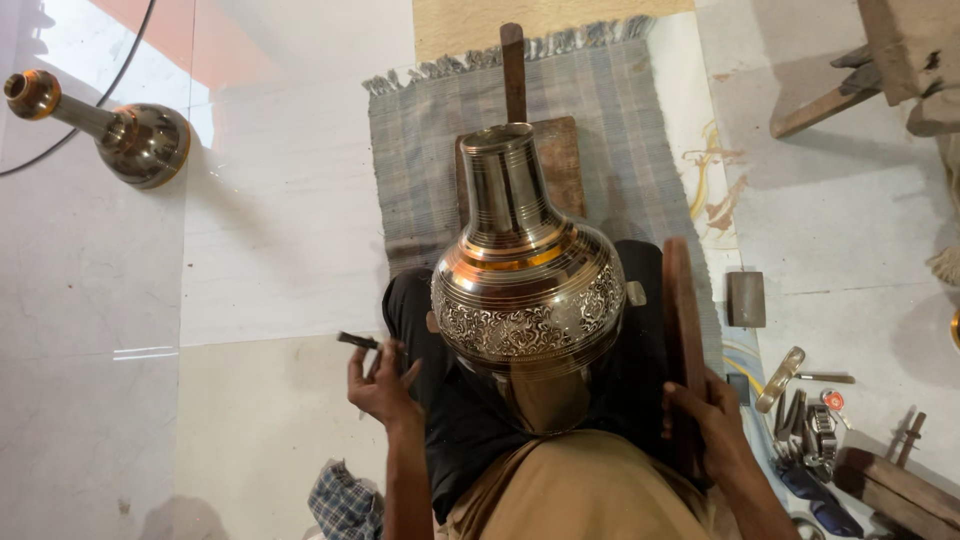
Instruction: The person is sitting on the floor, holding a metal vessel on their lap. They use a chisel in their left hand and a wooden mallet in their right hand to repeatedly strike the chisel, creating decorative patterns on the surface of the vessel.
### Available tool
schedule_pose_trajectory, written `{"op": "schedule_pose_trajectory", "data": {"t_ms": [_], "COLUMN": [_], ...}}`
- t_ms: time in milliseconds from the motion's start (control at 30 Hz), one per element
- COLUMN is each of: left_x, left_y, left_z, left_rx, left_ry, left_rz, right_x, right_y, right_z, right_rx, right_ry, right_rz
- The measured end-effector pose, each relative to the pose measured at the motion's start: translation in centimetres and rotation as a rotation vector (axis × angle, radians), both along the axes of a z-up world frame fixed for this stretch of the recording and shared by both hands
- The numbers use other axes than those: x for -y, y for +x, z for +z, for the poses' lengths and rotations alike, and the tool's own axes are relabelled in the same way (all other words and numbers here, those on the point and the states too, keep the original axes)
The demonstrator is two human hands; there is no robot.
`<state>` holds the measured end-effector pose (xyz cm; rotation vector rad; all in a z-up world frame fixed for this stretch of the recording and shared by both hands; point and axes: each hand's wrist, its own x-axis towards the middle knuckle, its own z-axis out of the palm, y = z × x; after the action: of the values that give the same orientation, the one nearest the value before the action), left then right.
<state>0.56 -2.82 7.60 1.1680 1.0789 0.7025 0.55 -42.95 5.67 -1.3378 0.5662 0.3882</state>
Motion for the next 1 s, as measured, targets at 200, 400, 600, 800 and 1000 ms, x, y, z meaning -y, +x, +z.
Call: {"op": "schedule_pose_trajectory", "data": {"t_ms": [200, 400, 600, 800, 1000], "left_x": [4.7, 11.9, 13.9, 13.6, 14.0], "left_y": [5.9, 12.1, 13.0, 12.6, 12.7], "left_z": [13.4, 18.7, 17.8, 17.3, 18.6], "left_rx": [0.362, 0.282, 0.031, 0.023, -0.026], "left_ry": [0.3, 0.133, 0.51, 0.554, 0.672], "left_rz": [-0.374, -1.088, -1.265, -1.238, -1.299], "right_x": [-1.4, -2.9, -2.9, -1.5, 0.5], "right_y": [2.3, 3.3, 1.2, 2.8, 7.2], "right_z": [2.5, 3.3, 4.5, 7.9, 14.3], "right_rx": [0.367, 0.586, 0.406, 0.566, 0.424], "right_ry": [-0.38, -0.35, -0.316, -0.598, -0.739], "right_rz": [0.074, 0.089, 0.061, 0.118, 0.341]}}
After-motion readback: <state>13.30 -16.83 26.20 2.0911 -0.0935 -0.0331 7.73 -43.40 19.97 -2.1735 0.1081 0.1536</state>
